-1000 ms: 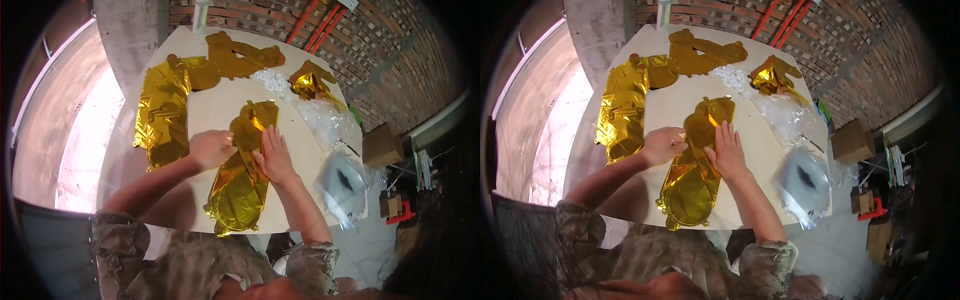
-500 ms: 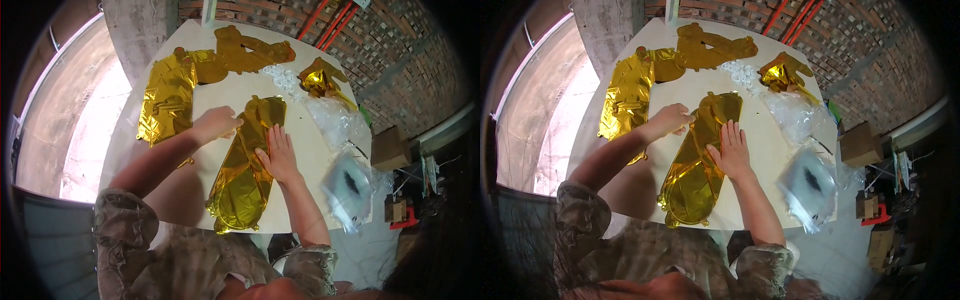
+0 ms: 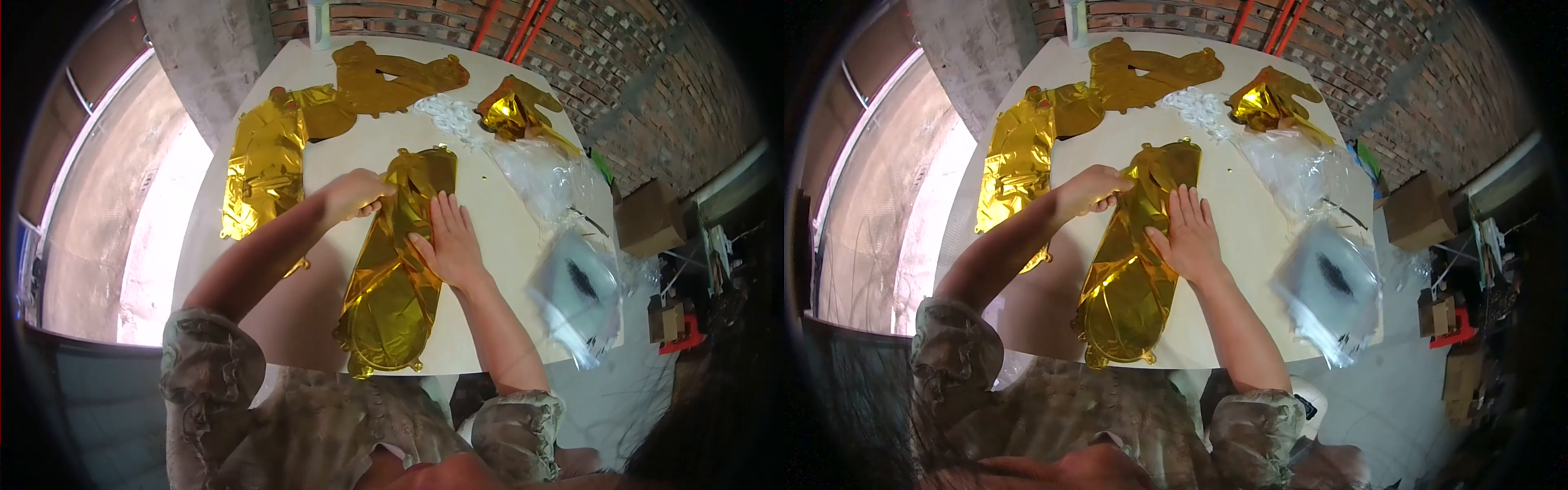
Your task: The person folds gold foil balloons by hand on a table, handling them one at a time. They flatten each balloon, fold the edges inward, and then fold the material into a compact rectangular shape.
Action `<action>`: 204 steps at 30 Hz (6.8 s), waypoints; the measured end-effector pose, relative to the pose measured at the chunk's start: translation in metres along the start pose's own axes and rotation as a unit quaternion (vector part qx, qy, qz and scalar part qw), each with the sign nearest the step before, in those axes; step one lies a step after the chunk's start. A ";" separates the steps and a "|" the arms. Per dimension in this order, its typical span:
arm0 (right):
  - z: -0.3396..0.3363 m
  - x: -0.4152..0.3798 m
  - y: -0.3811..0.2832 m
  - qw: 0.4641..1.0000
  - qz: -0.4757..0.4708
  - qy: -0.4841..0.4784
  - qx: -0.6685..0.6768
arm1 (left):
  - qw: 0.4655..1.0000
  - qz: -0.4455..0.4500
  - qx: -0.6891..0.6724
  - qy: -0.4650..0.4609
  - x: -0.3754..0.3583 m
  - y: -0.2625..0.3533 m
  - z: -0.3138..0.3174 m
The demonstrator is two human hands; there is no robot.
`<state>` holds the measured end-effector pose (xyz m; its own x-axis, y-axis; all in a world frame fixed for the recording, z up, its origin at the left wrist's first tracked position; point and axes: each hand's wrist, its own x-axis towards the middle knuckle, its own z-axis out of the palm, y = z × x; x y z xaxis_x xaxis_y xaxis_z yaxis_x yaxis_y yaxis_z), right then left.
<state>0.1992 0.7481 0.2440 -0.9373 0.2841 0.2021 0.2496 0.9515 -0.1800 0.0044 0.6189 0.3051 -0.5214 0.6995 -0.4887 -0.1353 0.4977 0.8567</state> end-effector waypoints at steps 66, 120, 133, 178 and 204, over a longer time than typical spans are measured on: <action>-0.004 -0.004 0.001 0.997 0.004 0.014 0.075 | 0.949 0.182 0.241 0.089 0.016 0.012 0.050; -0.005 -0.001 0.000 0.999 -0.030 -0.034 -0.015 | 0.632 0.558 0.528 0.103 -0.006 -0.042 0.034; -0.015 0.003 0.005 0.991 0.015 0.009 0.136 | 0.702 0.482 0.517 0.087 0.024 -0.063 0.028; 0.001 0.010 0.002 0.995 -0.009 0.047 0.092 | 0.987 0.157 -0.046 0.001 0.086 -0.006 0.002; 0.001 0.010 0.003 0.996 -0.003 0.035 0.078 | 0.883 0.375 0.177 0.217 0.087 -0.017 0.055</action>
<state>0.1906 0.7535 0.2444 -0.9179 0.2908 0.2702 0.1977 0.9252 -0.3240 0.0077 0.7000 0.2390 -0.6371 0.6758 0.3706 0.6179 0.1604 0.7697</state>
